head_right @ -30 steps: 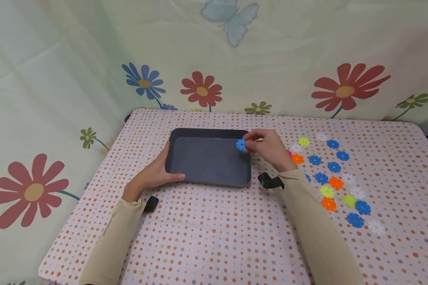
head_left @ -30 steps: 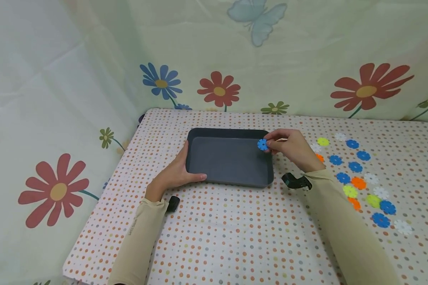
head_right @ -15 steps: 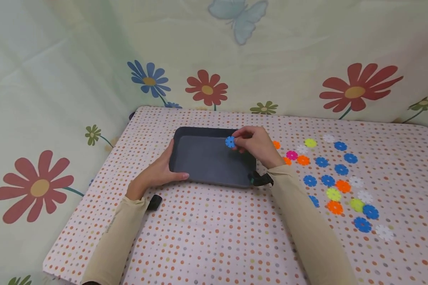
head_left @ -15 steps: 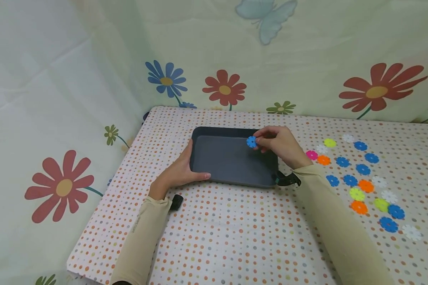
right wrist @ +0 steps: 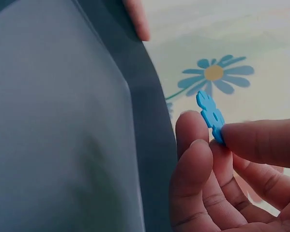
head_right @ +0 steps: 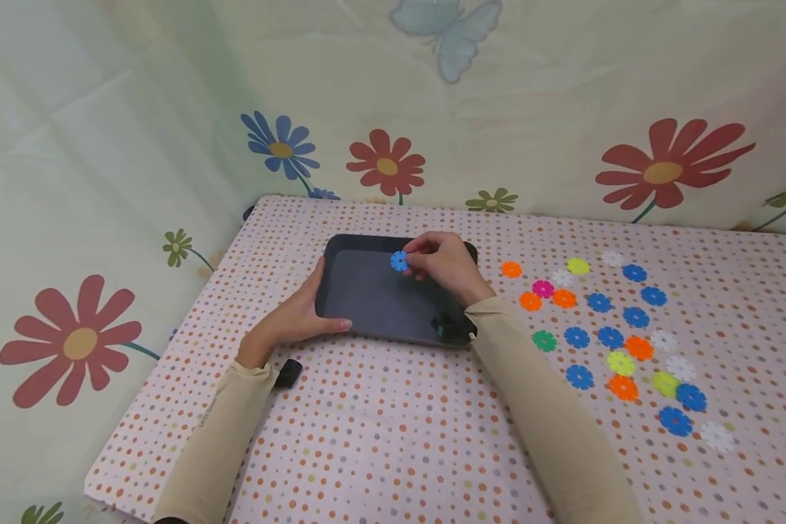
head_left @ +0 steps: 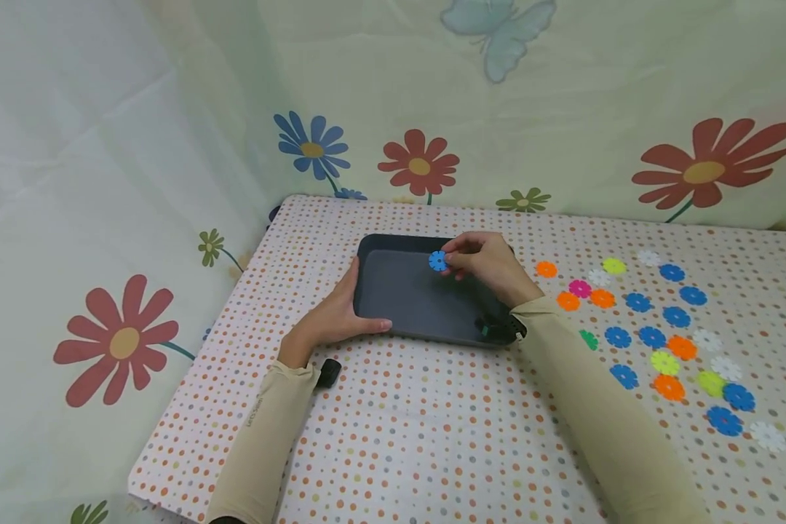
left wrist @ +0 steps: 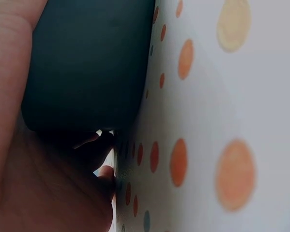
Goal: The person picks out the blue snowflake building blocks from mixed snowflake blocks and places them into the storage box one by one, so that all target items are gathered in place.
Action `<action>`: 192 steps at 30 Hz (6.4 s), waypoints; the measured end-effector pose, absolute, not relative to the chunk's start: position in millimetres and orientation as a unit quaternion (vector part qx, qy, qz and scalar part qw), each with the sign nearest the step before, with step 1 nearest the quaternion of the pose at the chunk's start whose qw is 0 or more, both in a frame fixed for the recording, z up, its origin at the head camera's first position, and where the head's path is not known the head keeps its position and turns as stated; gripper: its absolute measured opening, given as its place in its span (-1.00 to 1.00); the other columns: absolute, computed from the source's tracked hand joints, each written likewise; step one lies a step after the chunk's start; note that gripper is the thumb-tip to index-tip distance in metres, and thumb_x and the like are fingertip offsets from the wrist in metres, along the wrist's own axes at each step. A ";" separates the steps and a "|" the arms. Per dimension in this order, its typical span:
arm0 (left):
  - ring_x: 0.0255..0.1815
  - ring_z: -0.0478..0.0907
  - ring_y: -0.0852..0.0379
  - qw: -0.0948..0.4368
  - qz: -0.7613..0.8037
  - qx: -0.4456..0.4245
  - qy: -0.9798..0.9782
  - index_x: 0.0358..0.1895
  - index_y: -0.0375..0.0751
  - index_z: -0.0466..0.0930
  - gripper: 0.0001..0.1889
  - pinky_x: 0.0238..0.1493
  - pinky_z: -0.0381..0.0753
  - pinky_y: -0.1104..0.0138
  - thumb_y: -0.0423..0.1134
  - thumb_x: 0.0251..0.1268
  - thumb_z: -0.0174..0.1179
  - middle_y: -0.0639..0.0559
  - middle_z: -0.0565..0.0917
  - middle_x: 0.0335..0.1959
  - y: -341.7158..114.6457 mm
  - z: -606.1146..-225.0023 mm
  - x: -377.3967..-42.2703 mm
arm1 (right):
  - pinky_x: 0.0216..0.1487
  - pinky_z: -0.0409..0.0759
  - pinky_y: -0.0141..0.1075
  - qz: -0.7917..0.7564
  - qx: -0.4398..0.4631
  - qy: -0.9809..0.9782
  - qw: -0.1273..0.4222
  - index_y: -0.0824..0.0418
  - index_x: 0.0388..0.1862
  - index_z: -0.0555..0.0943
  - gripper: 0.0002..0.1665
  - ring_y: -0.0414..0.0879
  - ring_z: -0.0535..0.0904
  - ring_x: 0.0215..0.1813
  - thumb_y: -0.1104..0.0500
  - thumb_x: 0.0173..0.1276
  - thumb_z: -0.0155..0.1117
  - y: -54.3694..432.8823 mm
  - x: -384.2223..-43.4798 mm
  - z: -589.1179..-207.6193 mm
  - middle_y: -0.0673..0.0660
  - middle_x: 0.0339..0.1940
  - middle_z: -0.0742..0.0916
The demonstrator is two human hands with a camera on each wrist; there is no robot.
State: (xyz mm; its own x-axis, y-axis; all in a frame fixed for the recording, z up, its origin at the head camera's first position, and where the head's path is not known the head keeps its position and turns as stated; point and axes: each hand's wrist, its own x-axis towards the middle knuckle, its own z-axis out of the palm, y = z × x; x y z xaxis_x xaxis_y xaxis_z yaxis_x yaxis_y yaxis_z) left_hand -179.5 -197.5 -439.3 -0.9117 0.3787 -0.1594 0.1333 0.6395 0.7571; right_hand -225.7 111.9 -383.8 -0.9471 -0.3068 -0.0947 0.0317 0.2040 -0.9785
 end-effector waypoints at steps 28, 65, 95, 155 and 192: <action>0.76 -0.38 0.05 0.168 0.413 0.133 0.885 0.75 0.00 -0.62 0.48 0.67 -0.06 -0.07 0.35 0.20 0.47 0.03 -0.43 0.78 -194.4 -440.7 -178.8 | -0.23 0.62 -0.28 -0.602 -0.095 0.783 0.127 0.47 -0.02 0.71 -0.84 -0.03 0.69 -0.29 0.36 0.56 0.33 43.9 -241.1 -397.5 0.20 -0.30 0.76; 0.77 -0.39 0.05 0.165 0.405 0.133 0.890 0.75 0.00 -0.61 0.48 0.67 -0.07 -0.06 0.36 0.19 0.48 0.04 -0.42 0.78 -197.8 -438.5 -179.0 | -0.38 0.66 -0.26 -0.511 -0.021 0.855 0.086 0.33 -0.30 0.78 -0.90 -0.04 0.73 -0.47 0.39 0.45 0.38 -13.0 -267.8 -413.7 0.24 -0.44 0.80; 0.77 -0.37 0.03 0.168 0.397 0.127 0.893 0.75 0.07 -0.61 0.46 0.67 -0.06 -0.08 0.40 0.19 0.45 0.03 -0.41 0.78 -194.7 -436.7 -179.6 | -0.18 0.74 -0.17 -0.489 -0.063 0.862 0.118 0.46 -0.13 0.79 -0.81 0.09 0.80 -0.29 0.33 0.52 0.32 -2.9 -265.1 -406.4 0.31 -0.33 0.82; 0.77 -0.41 -0.05 0.172 0.398 0.131 0.892 0.75 0.06 -0.63 0.50 0.64 -0.08 -0.21 0.45 0.14 0.44 0.03 -0.45 0.77 -194.7 -433.9 -177.6 | 0.43 0.52 -0.05 -0.565 -0.122 0.806 0.127 0.18 0.68 0.35 -0.32 0.13 0.45 0.55 0.11 0.68 0.27 199.4 -158.3 -348.2 0.19 0.59 0.49; 0.77 -0.41 -0.07 0.176 0.392 0.128 0.894 0.74 0.06 -0.64 0.49 0.64 -0.08 -0.21 0.47 0.15 0.42 0.00 -0.46 0.77 -197.4 -434.1 -173.0 | -0.17 0.58 -0.49 -0.392 -0.028 0.916 0.076 0.42 0.53 0.46 -0.39 0.27 0.61 0.15 0.09 0.69 0.26 299.8 -120.5 -374.9 0.43 0.27 0.64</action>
State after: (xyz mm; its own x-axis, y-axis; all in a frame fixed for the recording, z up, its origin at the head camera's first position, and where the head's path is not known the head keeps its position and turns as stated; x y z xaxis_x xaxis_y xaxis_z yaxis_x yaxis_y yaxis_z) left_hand -173.0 -197.4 -434.1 -0.9057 0.3657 -0.2143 0.0906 0.6609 0.7450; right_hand -120.5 299.8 -374.9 -0.9868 -0.1117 -0.1175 0.0078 0.6914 -0.7225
